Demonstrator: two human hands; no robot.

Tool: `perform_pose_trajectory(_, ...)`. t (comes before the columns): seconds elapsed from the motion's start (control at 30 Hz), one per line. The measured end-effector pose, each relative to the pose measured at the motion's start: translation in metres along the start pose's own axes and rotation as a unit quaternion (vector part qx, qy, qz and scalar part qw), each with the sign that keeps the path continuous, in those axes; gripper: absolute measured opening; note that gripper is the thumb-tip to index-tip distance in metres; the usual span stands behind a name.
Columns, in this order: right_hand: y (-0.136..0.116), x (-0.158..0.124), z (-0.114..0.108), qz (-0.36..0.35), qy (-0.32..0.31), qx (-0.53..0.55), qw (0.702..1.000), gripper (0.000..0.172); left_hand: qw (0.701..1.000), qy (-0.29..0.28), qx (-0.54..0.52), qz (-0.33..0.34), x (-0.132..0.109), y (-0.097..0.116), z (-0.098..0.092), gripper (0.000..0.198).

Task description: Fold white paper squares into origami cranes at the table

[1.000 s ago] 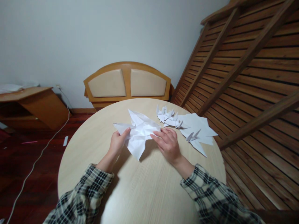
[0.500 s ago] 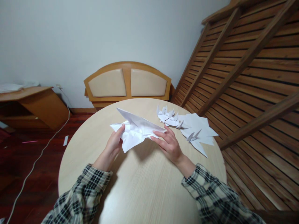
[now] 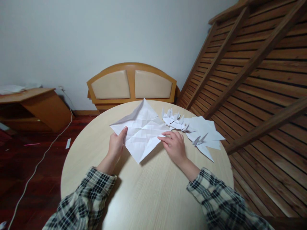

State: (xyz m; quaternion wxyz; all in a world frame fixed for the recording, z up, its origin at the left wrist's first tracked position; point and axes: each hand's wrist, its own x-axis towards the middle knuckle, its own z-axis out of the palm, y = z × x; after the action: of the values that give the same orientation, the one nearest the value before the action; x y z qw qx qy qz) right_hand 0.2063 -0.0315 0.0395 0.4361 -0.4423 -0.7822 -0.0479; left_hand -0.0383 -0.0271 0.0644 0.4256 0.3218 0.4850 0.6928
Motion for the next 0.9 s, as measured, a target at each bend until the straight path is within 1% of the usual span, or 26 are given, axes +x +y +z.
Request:
perform_pose_trajectory(0.07, -0.001, -0.001, 0.002, 0.031, -0.04, 0.012, 0.999, 0.029, 0.999, 0.0, 0.049, 0.022, 0.003, -0.003, -0.004, 0.033)
perform_pose_trajectory(0.13, 0.001, -0.002, 0.004, 0.06, -0.051, 0.048, 0.996, 0.028, 0.995, -0.017, 0.093, 0.038, 0.005, -0.006, -0.008, 0.034)
perform_pose_trajectory(0.2, 0.004, -0.003, 0.008, 0.102, -0.026, 0.093, 0.99, 0.02, 0.992, -0.043, 0.117, 0.033, 0.005, -0.008, -0.01, 0.035)
perform_pose_trajectory(0.23, 0.006, -0.003, 0.011, 0.13, 0.0, 0.117, 0.985, 0.015, 0.991, -0.055, 0.122, 0.026, 0.005, -0.009, -0.01, 0.035)
perform_pose_trajectory(0.27, 0.008, -0.003, 0.014, 0.161, 0.025, 0.14, 0.977, 0.022, 0.99, -0.068, 0.125, 0.016, 0.003, -0.009, -0.01, 0.035)
perform_pose_trajectory(0.3, 0.009, -0.003, 0.016, 0.197, 0.049, 0.165, 0.965, 0.038, 0.989, -0.081, 0.125, 0.005, 0.002, -0.009, -0.009, 0.036)
perform_pose_trajectory(0.33, 0.01, -0.002, 0.018, 0.229, 0.052, 0.201, 0.951, 0.05, 0.988, -0.095, 0.124, -0.005, 0.0, -0.009, -0.008, 0.036)
perform_pose_trajectory(0.37, 0.01, -0.002, 0.02, 0.256, 0.041, 0.24, 0.936, 0.057, 0.987, -0.108, 0.121, -0.016, -0.002, -0.009, -0.006, 0.036)
perform_pose_trajectory(0.4, 0.009, -0.001, 0.021, 0.273, 0.016, 0.28, 0.92, 0.056, 0.986, -0.119, 0.116, -0.027, -0.005, -0.008, -0.005, 0.037)
perform_pose_trajectory(0.47, 0.005, 0.0, 0.02, 0.3, -0.036, 0.346, 0.888, 0.044, 0.986, -0.13, 0.094, -0.051, -0.009, -0.007, -0.001, 0.039)
perform_pose_trajectory(0.5, 0.003, 0.001, 0.019, 0.319, -0.048, 0.371, 0.871, 0.043, 0.986, -0.13, 0.08, -0.062, -0.011, -0.006, 0.001, 0.04)
perform_pose_trajectory(0.57, -0.001, 0.001, 0.018, 0.359, -0.05, 0.415, 0.834, 0.044, 0.988, -0.123, 0.046, -0.083, -0.013, -0.005, 0.004, 0.043)
perform_pose_trajectory(0.63, -0.003, 0.0, 0.017, 0.388, -0.048, 0.455, 0.8, 0.047, 0.989, -0.112, 0.021, -0.093, -0.014, -0.004, 0.005, 0.045)
perform_pose_trajectory(0.67, -0.004, 0.0, 0.017, 0.396, -0.048, 0.469, 0.788, 0.047, 0.99, -0.105, 0.014, -0.091, -0.014, -0.004, 0.005, 0.046)
perform_pose_trajectory(0.73, -0.005, -0.002, 0.018, 0.407, -0.046, 0.481, 0.775, 0.049, 0.994, -0.085, 0.015, -0.073, -0.014, -0.006, 0.005, 0.047)
perform_pose_trajectory(0.83, -0.007, -0.004, 0.018, 0.42, -0.048, 0.476, 0.771, 0.051, 0.997, -0.061, 0.038, -0.031, -0.011, -0.009, 0.002, 0.046)
perform_pose_trajectory(0.9, -0.008, -0.004, 0.017, 0.425, -0.057, 0.49, 0.759, 0.05, 0.998, -0.05, 0.048, -0.006, -0.009, -0.011, 0.0, 0.045)
